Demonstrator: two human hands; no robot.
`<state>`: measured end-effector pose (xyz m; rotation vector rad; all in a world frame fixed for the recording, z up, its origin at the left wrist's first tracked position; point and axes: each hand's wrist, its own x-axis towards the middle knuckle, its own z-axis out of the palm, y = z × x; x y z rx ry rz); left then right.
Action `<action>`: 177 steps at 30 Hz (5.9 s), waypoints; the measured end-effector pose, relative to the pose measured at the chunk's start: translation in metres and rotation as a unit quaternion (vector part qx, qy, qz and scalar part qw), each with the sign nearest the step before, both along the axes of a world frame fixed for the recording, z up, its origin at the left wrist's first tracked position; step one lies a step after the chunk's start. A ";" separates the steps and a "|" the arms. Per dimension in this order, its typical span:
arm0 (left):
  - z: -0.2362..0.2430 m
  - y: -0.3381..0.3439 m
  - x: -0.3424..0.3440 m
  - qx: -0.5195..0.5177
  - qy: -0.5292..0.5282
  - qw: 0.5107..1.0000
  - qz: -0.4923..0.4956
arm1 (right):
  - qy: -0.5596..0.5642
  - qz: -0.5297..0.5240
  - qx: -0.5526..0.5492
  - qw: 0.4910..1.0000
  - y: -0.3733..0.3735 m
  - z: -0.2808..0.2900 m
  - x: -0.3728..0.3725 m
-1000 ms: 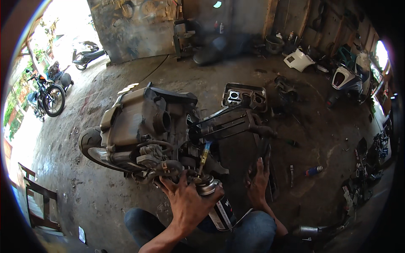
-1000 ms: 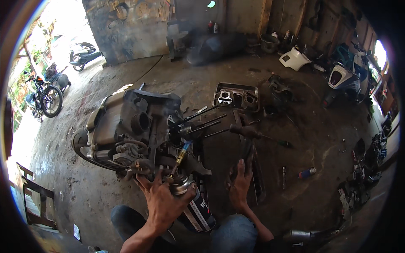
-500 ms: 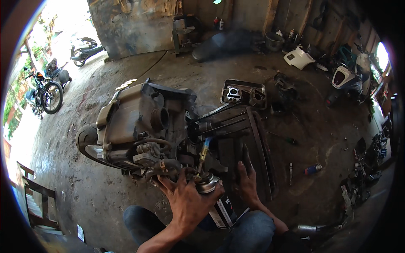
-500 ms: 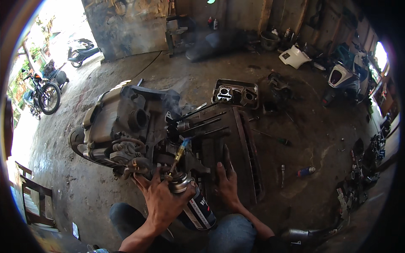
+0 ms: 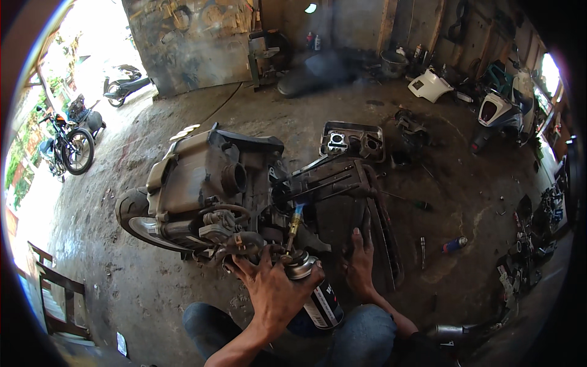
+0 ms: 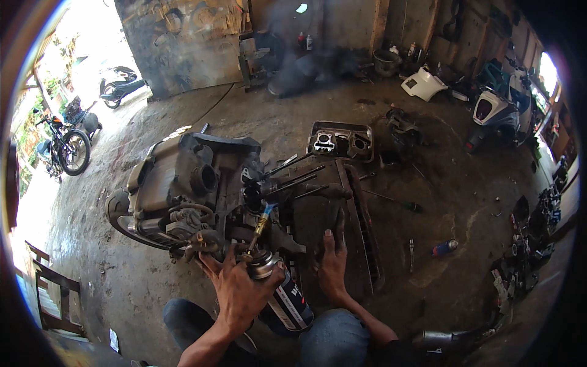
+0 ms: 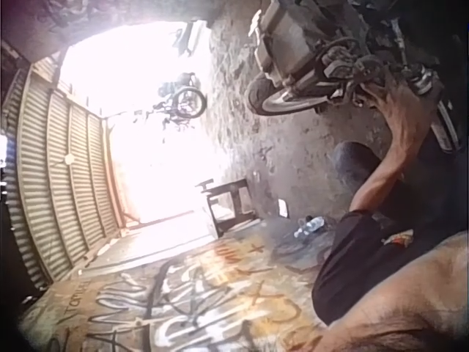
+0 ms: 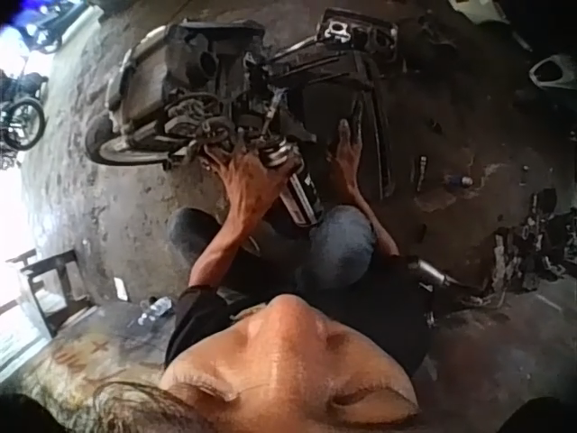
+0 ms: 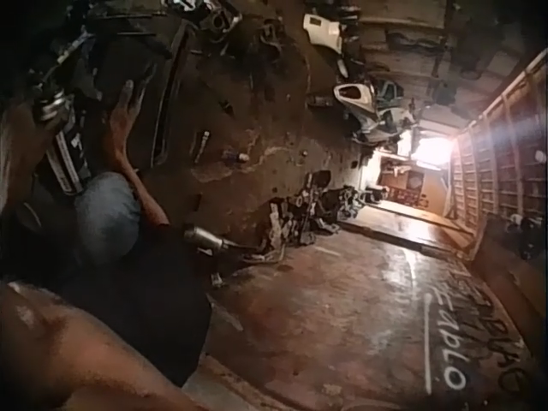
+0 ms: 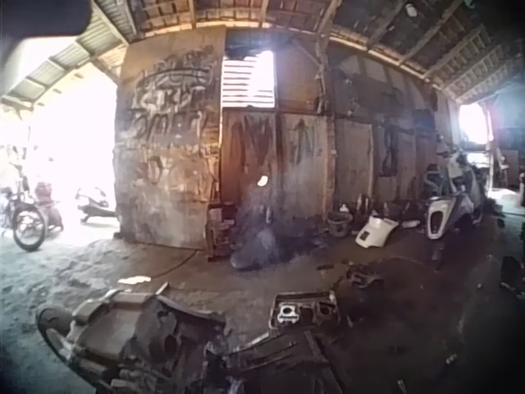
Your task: The recorder is disassembling or repairing a motorcycle engine, using a blow torch to heat components and a hammer to loosen them.
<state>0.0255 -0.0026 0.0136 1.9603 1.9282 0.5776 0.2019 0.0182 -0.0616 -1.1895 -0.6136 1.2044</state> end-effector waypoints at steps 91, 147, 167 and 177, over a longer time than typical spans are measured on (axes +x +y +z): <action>0.000 -0.015 -0.036 0.093 -0.046 0.988 -0.117 | -0.504 0.224 -0.050 0.833 -0.058 0.086 -0.027; -0.001 -0.016 -0.028 0.097 0.028 0.990 -0.100 | -0.176 0.045 -0.016 0.983 -0.070 -0.003 -0.061; -0.007 -0.019 -0.024 0.097 0.035 0.991 -0.089 | -0.203 0.043 0.021 0.978 -0.067 -0.016 -0.067; -0.001 -0.032 -0.006 0.194 -0.068 0.978 -0.031 | -0.198 0.040 0.005 0.979 -0.067 -0.026 -0.065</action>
